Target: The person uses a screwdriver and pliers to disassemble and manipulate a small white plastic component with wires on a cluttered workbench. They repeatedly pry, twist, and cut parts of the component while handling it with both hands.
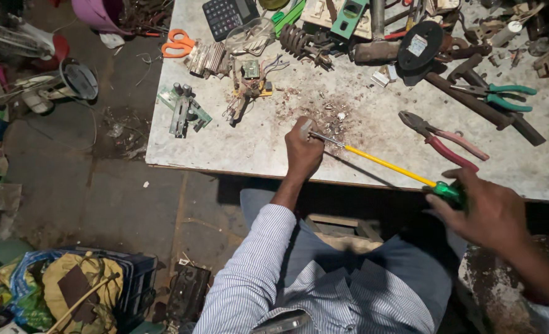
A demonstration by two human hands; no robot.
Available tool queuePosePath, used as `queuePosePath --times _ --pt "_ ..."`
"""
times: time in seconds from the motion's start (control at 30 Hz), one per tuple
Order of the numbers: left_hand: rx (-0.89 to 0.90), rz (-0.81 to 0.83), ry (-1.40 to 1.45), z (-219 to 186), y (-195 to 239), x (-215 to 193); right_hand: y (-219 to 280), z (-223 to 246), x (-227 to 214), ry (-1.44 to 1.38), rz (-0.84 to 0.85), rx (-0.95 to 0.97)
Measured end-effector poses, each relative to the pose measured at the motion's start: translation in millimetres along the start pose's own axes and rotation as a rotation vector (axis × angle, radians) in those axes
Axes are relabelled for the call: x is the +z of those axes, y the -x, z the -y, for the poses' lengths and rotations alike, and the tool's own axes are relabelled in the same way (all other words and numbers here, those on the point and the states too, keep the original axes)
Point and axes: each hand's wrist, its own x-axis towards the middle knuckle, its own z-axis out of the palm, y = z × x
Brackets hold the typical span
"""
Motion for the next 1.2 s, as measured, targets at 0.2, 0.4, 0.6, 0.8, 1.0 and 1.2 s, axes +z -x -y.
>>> queuePosePath --times 0.2,0.4,0.6,0.8,1.0,1.2 --pt "0.002 -0.017 0.022 2 2 0 -21 -24 -3 -0.492 0.293 0.036" --pt "0.011 -0.031 0.0 2 2 3 -6 -23 3 -0.139 -0.291 -0.249" --pt "-0.018 -0.031 0.006 3 2 2 -23 -35 -1 -0.421 0.285 -0.058" --pt "0.023 -0.061 -0.029 -2 3 2 -22 -23 -15 -0.406 0.265 0.08" --pt "-0.015 -0.046 -0.011 -4 1 1 -15 -4 -15 -0.111 -0.063 -0.127" --pt "0.018 -0.048 0.015 -4 4 0 -27 -18 -14 -0.44 0.063 -0.126"
